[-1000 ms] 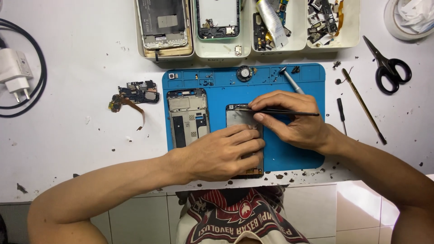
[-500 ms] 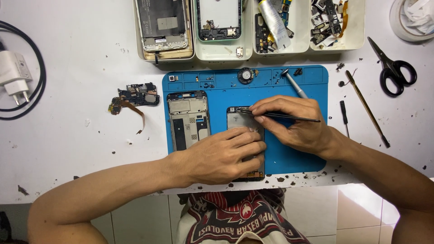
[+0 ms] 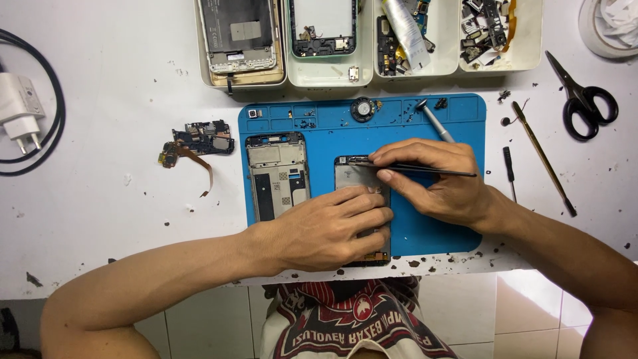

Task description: The person uses a small brush and tweezers to clean and adjust components on a disassembled smartphone placed on a blue mat. The person repeatedly brushes the device's surface and uses tweezers to manipulate small parts and connectors.

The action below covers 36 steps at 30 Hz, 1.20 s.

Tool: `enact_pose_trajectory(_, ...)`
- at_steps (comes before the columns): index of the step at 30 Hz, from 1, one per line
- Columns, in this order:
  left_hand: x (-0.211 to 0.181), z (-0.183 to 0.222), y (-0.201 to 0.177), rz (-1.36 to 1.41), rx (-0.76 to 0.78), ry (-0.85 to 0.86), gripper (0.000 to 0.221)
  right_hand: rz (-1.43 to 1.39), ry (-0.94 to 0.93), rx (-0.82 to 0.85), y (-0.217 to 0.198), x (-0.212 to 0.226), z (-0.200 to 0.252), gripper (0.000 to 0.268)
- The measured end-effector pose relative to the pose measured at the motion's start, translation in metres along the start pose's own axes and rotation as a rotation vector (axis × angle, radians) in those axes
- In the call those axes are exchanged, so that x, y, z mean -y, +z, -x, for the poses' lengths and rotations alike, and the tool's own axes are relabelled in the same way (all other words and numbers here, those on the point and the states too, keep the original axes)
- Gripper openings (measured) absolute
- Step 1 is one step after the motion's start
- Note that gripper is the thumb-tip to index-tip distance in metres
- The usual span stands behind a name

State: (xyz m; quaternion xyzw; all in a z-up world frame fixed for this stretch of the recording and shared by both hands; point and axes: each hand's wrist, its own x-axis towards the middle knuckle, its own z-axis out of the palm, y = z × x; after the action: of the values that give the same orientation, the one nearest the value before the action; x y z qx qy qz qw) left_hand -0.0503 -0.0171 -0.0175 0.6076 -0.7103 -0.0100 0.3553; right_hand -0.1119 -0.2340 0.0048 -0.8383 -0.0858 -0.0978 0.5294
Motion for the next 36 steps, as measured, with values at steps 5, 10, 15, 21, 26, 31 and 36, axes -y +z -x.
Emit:
enact_pose_trajectory(5, -0.0006, 0.0013, 0.0025, -0.004, -0.015, -0.004, 0.015, 0.031, -0.006, 0.016, 0.0007, 0.0057, -0.0013, 0.012)
enact_pose_trajectory(10, -0.0008, 0.0004, 0.0018, -0.001, -0.020, -0.003, 0.015, 0.069, -0.029, 0.035, 0.0012, 0.0079, -0.0009, 0.011)
enact_pose_trajectory(15, -0.0005, 0.0006, 0.0026, 0.023, -0.005, -0.004, 0.014, 0.083, -0.041, 0.040, 0.0021, 0.0065, 0.0007, 0.010)
enact_pose_trajectory(21, -0.0014, -0.0002, 0.0004, 0.016, -0.006, -0.008, 0.014, 0.066, -0.046, 0.036, 0.0014, 0.0016, 0.0028, 0.009)
enact_pose_trajectory(26, -0.0021, -0.0008, -0.0007, 0.007, -0.018, -0.016, 0.013, 0.036, -0.031, 0.015, 0.0014, 0.0016, 0.0017, 0.009)
enact_pose_trajectory(31, -0.0025, -0.0013, -0.0014, -0.003, -0.015, -0.021, 0.013, 0.038, -0.010, 0.005, 0.0012, 0.0022, 0.0006, 0.009)
enact_pose_trajectory(36, -0.0019, -0.0015, -0.0034, 0.001, 0.003, -0.022, 0.013, 0.015, -0.015, -0.003, -0.0004, 0.0000, -0.0005, 0.010)
